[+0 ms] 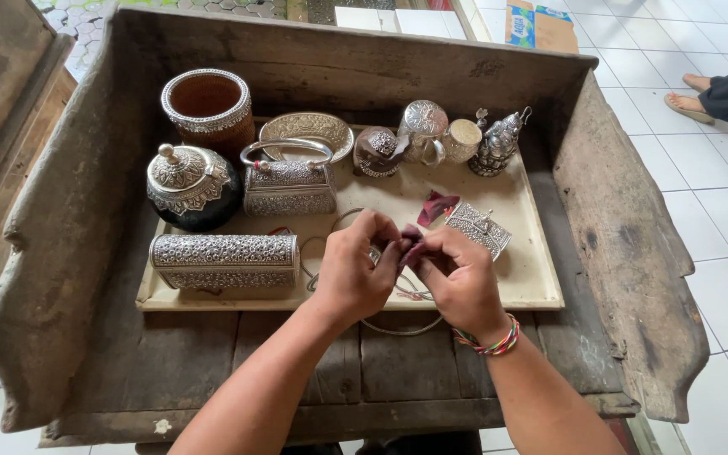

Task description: Polishing various silver containers, boxes, and jewelry using a small cloth in a workshop setting.

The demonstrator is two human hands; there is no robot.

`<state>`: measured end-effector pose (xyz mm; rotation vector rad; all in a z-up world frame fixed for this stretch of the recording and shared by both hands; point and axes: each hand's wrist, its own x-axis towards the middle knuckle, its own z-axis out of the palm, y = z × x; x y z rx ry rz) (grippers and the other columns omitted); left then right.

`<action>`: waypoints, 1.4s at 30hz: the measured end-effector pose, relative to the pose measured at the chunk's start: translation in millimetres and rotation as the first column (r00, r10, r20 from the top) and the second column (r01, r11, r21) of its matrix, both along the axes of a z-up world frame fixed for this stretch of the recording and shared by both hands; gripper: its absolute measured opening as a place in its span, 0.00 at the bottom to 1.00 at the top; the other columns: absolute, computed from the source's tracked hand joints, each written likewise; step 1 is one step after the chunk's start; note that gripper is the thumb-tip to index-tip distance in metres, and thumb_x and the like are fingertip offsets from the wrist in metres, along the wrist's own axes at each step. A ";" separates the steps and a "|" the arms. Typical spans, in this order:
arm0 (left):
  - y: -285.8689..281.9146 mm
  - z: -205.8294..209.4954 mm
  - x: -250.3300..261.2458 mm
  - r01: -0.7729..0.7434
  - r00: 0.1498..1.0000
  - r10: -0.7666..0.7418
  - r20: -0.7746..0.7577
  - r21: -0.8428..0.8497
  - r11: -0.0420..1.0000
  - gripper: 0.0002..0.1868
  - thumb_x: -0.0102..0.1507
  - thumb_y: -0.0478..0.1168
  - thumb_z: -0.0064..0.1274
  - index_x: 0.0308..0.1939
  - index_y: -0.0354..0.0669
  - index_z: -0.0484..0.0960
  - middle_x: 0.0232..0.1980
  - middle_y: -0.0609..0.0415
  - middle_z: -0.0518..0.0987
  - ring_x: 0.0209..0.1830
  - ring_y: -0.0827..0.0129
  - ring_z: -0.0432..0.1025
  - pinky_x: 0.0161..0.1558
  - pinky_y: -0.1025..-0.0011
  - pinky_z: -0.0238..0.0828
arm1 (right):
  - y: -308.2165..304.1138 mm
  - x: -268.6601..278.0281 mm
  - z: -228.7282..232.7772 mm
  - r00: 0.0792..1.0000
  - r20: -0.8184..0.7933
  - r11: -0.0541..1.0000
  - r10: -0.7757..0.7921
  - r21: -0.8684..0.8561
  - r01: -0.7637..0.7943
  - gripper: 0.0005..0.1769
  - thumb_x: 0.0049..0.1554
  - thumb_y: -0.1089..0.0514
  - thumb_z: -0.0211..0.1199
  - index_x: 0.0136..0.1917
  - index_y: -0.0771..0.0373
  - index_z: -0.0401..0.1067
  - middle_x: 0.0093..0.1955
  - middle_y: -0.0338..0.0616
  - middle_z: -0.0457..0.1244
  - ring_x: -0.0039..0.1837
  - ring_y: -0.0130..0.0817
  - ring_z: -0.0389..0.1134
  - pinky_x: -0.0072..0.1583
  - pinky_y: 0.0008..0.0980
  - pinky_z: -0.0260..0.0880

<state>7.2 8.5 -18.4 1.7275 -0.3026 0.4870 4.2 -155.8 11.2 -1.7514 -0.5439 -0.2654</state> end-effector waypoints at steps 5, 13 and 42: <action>3.1 3.3 2.1 -0.009 1.000 0.010 -0.013 0.007 1.000 0.06 0.59 0.32 0.61 0.35 0.44 0.79 0.23 0.53 0.80 0.25 0.60 0.79 0.35 0.65 0.74 | 1.8 -1.3 -13.2 0.999 0.032 0.999 -0.018 -0.029 0.019 0.04 0.55 0.73 0.66 0.40 0.69 0.77 0.38 0.49 0.66 0.43 0.31 0.69 0.49 0.32 0.75; 2.0 5.0 2.4 0.070 0.997 -0.069 -0.025 0.010 0.998 0.08 0.59 0.29 0.60 0.40 0.44 0.82 0.27 0.54 0.84 0.31 0.62 0.83 0.40 0.66 0.77 | 0.2 3.9 -11.2 0.995 0.075 0.996 -0.065 -0.058 0.070 0.03 0.58 0.70 0.66 0.41 0.71 0.75 0.37 0.50 0.64 0.42 0.29 0.66 0.47 0.31 0.73; -5.9 -22.9 11.5 0.151 0.978 -0.150 -0.143 -0.003 0.988 0.05 0.64 0.32 0.47 0.40 0.40 0.79 0.22 0.48 0.81 0.23 0.58 0.77 0.31 0.62 0.73 | -3.9 7.5 -9.9 0.993 0.113 0.974 0.018 -0.228 0.008 0.04 0.53 0.69 0.69 0.38 0.63 0.78 0.33 0.46 0.66 0.35 0.35 0.67 0.40 0.33 0.68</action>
